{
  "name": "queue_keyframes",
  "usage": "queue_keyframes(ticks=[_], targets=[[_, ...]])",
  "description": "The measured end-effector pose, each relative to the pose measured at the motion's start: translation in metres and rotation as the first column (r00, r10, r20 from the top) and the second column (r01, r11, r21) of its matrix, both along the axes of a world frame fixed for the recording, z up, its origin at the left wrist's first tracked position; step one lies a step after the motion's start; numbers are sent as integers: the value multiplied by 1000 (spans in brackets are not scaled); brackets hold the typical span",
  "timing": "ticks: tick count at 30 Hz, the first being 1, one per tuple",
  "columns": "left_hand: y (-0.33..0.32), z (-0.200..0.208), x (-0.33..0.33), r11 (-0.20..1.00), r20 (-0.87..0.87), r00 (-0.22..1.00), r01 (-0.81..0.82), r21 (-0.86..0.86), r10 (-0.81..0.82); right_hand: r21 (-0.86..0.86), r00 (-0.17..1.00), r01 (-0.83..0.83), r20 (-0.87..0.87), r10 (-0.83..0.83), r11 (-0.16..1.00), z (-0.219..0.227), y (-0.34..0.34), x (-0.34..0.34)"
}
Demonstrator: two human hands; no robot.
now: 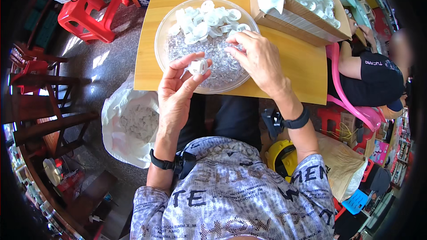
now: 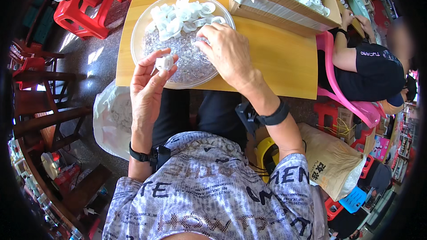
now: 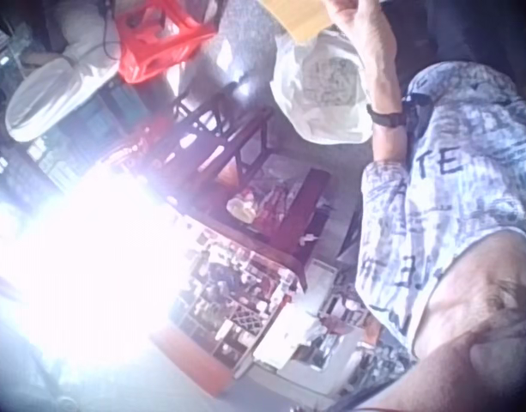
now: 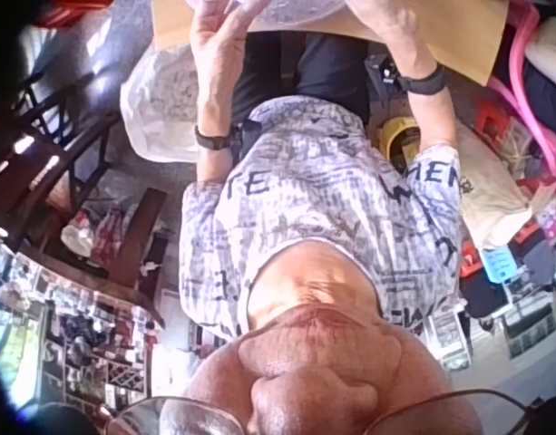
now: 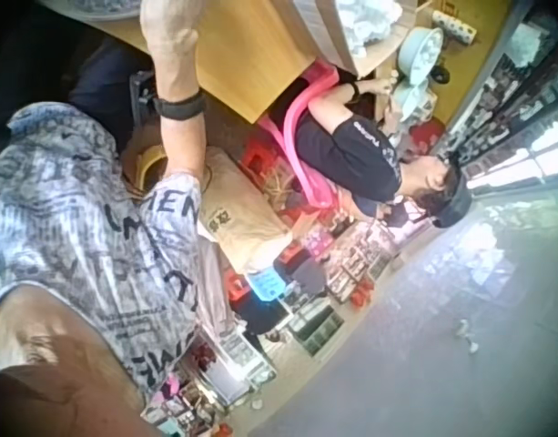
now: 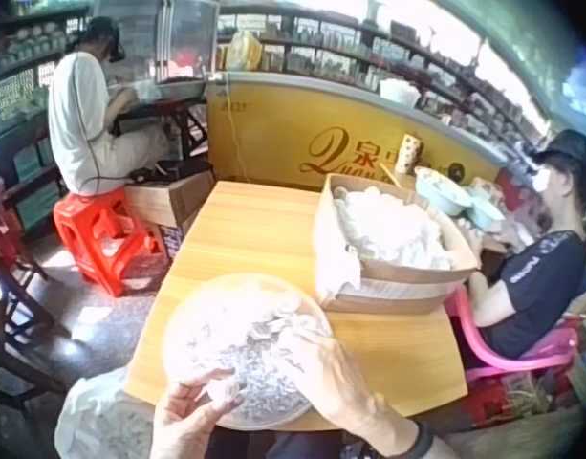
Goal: Assembling small white plastic components by hand at a workstation.
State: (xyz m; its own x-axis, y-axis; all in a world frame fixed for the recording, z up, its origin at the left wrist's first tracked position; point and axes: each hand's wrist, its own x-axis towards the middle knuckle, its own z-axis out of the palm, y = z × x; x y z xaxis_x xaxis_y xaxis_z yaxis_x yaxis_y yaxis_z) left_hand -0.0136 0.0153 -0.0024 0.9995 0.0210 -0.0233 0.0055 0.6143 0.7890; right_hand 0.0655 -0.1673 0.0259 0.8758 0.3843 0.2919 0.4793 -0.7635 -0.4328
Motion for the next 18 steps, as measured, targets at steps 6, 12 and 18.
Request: queue_keyframes(ticks=[6, 12, 18], targets=[[-1, -5, 0, 999, 6, 1000, 22, -33, -22, -36, 996, -66, -68, 63, 997, -12, 7, 10], [3, -7, -1, 999, -18, 999, 39, -20, -39, 179, 969, -95, -208, 132, 979, -5, 9, 9], [4, -6, 0, 997, -87, 994, 71, -20, -73, 380, 931, -5, -335, 143, 925, 0, 1, 0]])
